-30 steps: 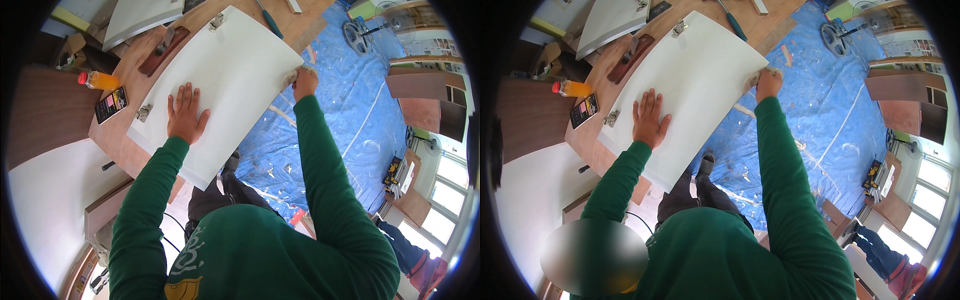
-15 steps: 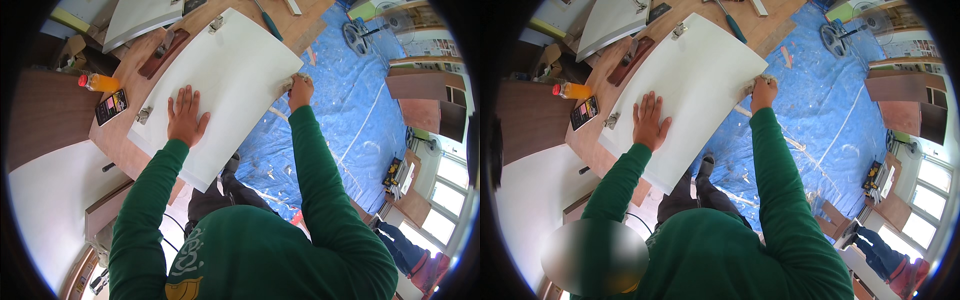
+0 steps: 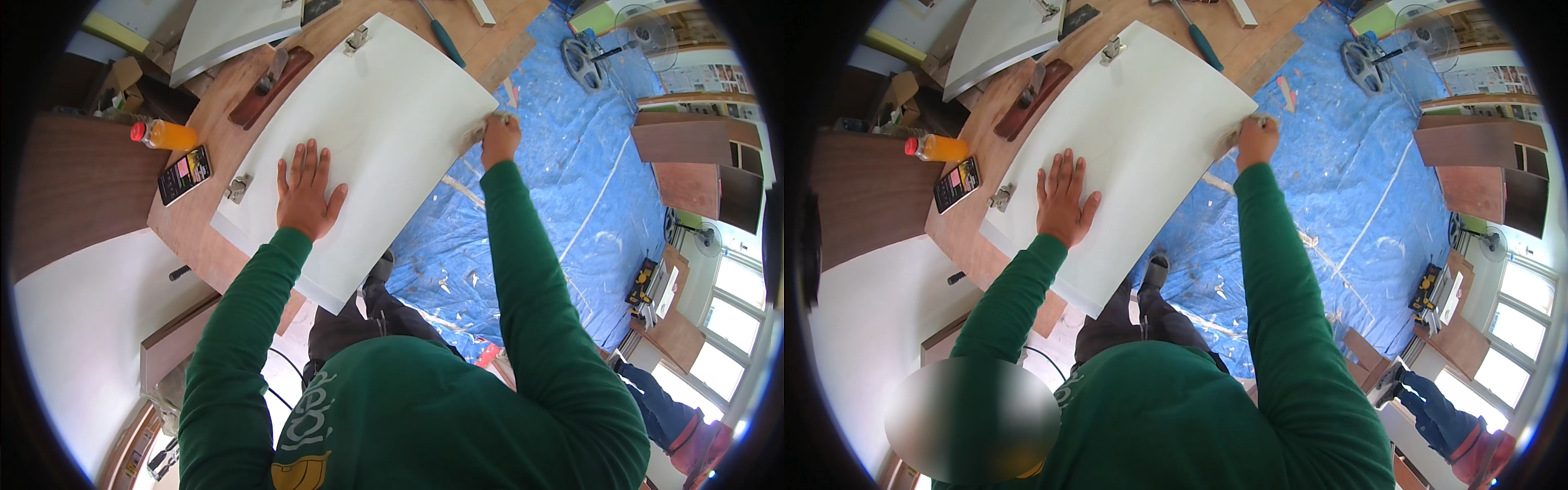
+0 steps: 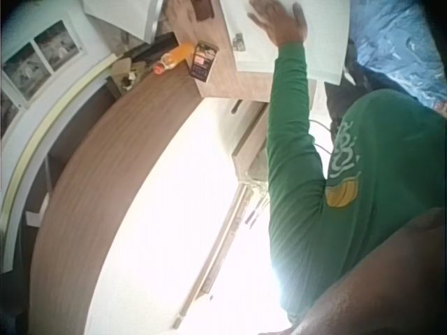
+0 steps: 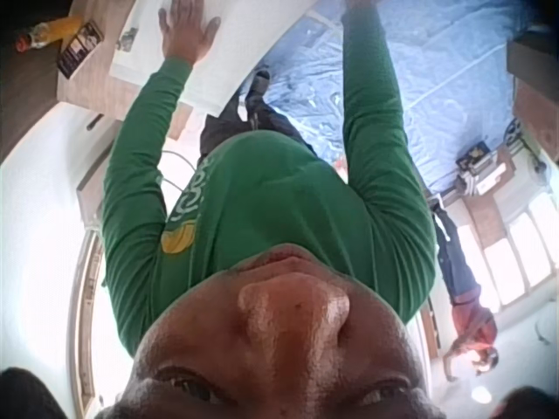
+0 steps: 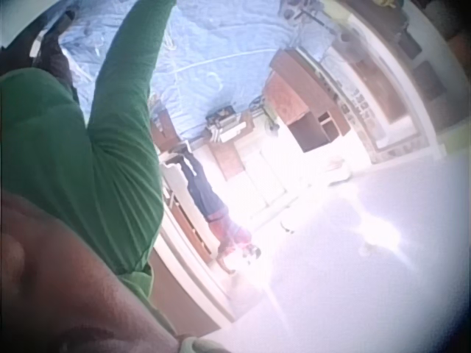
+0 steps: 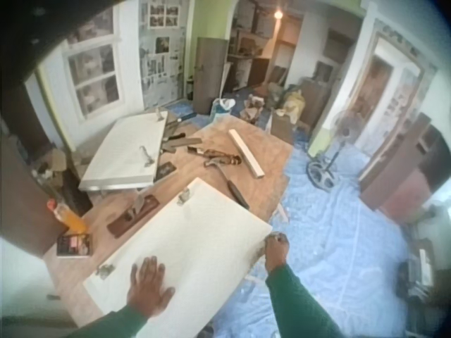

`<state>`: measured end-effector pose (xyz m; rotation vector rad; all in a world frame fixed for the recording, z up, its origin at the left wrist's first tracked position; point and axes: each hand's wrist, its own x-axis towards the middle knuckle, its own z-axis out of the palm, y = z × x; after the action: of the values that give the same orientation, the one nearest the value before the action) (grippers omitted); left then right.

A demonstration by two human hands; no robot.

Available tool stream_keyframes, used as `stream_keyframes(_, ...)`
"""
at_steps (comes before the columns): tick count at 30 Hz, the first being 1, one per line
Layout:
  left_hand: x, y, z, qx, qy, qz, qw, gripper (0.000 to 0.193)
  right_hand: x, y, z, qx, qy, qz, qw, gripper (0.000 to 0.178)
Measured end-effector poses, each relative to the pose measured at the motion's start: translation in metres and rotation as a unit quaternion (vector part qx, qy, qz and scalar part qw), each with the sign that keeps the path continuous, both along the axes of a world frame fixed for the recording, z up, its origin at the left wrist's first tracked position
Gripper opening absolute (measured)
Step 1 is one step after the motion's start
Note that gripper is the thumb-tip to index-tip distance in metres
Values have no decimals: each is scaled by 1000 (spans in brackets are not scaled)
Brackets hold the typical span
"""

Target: The person smooths the edge of a white cabinet door with a hand plane, then wipes the surface with a cloth. The person pours liquid from a bottle onto the cloth and continues wiping the door.

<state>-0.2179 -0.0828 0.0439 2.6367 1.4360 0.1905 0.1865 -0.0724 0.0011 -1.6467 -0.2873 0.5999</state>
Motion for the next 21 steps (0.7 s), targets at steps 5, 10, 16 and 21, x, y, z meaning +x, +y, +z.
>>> stream_keyframes(5, 3, 2, -1, -1, 2, -2, 1000, 70, 30, 19, 11, -8, -13, 7, 1000, 13)
stream_keyframes(10, -1, 0, 1, -8, 10, 7, 1000, 70, -5, -17, -12, -65, -67, 74, 993, 13)
stream_keyframes(16, 5, 2, 1, -4, 0, -6, 1000, 71, 54, 21, 6, -68, -74, 59, 993, 13)
stream_keyframes(21, 0, 2, 1, -7, 16, 3, 1000, 71, 15, 2, 5, -70, -67, 85, 992, 12)
